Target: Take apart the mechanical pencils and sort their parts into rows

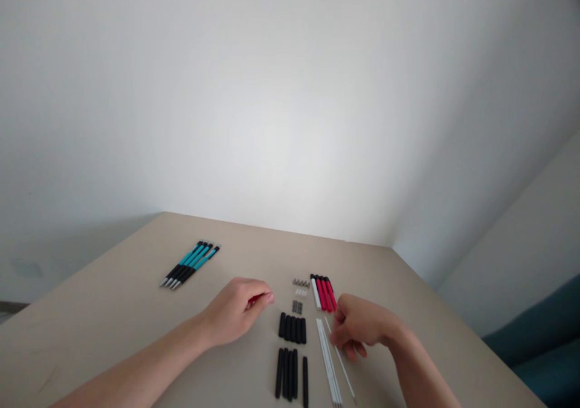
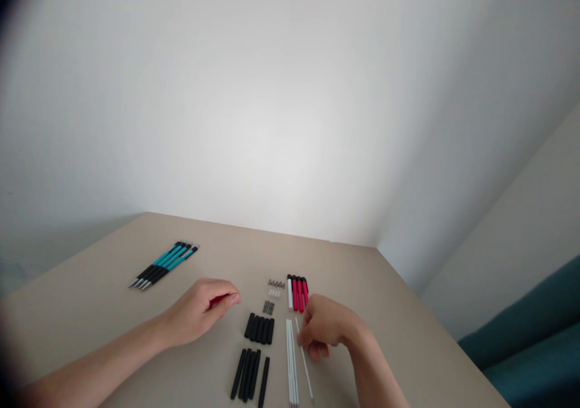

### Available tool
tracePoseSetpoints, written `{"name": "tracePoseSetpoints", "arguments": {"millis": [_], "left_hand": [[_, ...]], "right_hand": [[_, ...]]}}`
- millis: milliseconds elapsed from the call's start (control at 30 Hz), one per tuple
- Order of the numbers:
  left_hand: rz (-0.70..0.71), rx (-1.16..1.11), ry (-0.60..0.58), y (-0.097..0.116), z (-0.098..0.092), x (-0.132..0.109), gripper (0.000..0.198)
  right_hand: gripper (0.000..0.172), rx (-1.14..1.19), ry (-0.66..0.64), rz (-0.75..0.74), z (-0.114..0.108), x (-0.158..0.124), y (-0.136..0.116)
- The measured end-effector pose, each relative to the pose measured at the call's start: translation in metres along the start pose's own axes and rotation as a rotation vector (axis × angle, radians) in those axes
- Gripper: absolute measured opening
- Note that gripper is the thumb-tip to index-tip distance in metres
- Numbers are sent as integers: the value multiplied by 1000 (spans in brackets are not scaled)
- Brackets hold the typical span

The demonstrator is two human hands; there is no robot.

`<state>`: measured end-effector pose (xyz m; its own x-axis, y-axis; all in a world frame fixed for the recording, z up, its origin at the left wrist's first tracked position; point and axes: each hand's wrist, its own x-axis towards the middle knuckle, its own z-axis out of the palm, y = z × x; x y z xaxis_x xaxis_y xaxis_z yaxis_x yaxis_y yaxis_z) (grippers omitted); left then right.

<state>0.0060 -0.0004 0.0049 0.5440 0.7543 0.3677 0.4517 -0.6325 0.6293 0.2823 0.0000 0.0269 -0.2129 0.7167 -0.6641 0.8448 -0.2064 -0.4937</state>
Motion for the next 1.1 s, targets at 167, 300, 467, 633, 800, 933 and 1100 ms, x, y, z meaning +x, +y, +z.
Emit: {"name": "tracePoseSetpoints", "arguments": {"millis": [167,300,467,633,800,933,1100], "left_hand": [[2,-6,2,1,0,1,28],[-5,-10,1,2,0,0,28],[-6,-10,1,2,0,-1,28],[-14,-20,-7,2,-1,0,29],[-20,-59,-45,3,-1,1,31],[-52,-151,-93,6,-3,-2,22],[-7,-344,-149,2,-2,-7,60]], "right_hand": [[20,30,-38,-33,3,-1,-2],[19,31,-27,-50,3,-2,-1],[17,66,-15,-107,4,-3,-1],[16,86,-26,-126,6,-5,-2],[18,41,37,-169,4,-9,-5],[21,-6,270,-331,8,-10,-17],[15,37,631,-635,36,-2,-43]]}}
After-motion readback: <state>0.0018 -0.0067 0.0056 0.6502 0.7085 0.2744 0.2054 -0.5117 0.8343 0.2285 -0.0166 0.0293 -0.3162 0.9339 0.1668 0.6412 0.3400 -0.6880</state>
